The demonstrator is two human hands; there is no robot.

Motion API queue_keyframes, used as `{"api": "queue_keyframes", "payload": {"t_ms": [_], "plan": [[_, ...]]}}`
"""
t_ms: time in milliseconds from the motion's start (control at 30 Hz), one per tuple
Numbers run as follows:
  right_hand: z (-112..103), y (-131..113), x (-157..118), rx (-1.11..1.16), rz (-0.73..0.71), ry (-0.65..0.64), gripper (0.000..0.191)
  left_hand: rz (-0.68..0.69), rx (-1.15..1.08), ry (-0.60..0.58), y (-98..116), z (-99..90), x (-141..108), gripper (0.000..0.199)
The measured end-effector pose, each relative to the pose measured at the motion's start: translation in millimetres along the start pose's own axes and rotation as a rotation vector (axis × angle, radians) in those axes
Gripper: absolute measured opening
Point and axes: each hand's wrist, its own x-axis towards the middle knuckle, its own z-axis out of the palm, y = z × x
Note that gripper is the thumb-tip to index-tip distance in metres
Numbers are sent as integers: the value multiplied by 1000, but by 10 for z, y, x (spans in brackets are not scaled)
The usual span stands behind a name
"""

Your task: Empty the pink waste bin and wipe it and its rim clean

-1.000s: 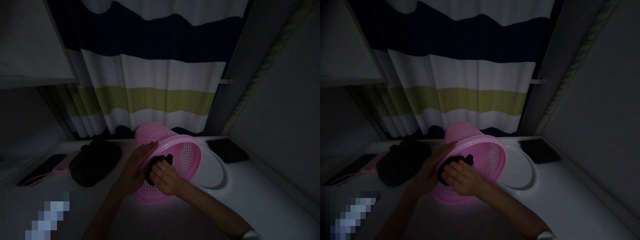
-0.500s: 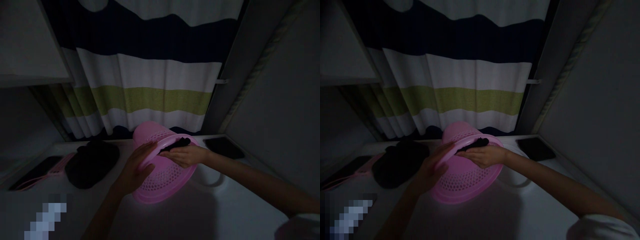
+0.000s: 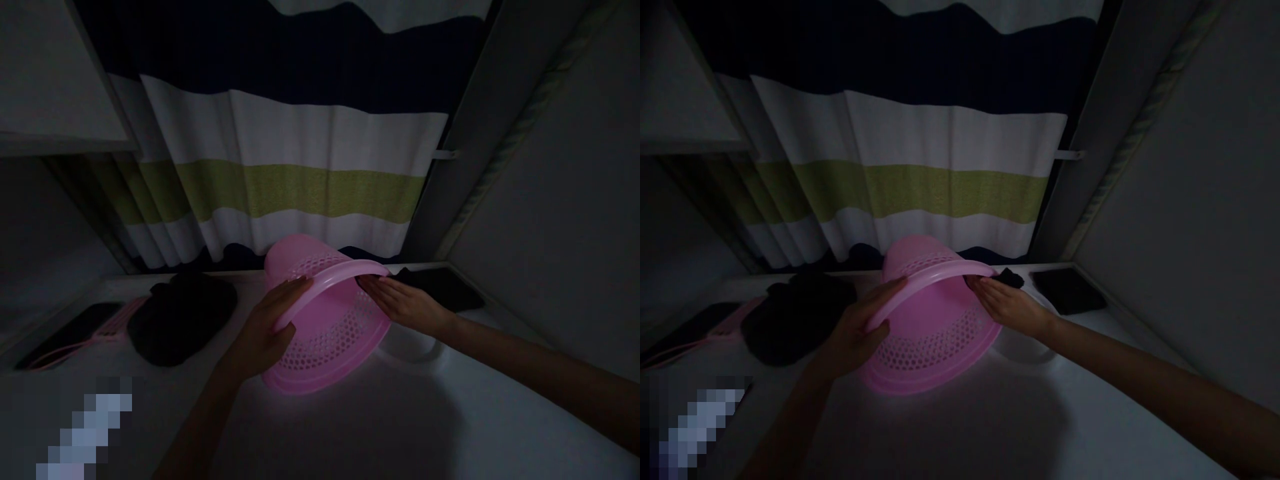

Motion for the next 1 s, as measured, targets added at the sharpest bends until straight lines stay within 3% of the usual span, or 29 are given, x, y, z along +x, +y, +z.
{"api": "queue_keyframes", "payload": {"t_ms": [333,533,733,1000], "plan": [[396,-403,-526,-310,79,-70,41,29,36,-22,-68,-21,-27,66],[663,-743,-647,-155,156,-89,43,26,2,-4,-52,-13,-27,60],[727,-1002,-558,67,252,-169,54,-50,-76,-22,-152,-26,-78,56],[922,-1240,-415,165,215,-152,52,-156,-120,181,-359,-29,-403,55]]}}
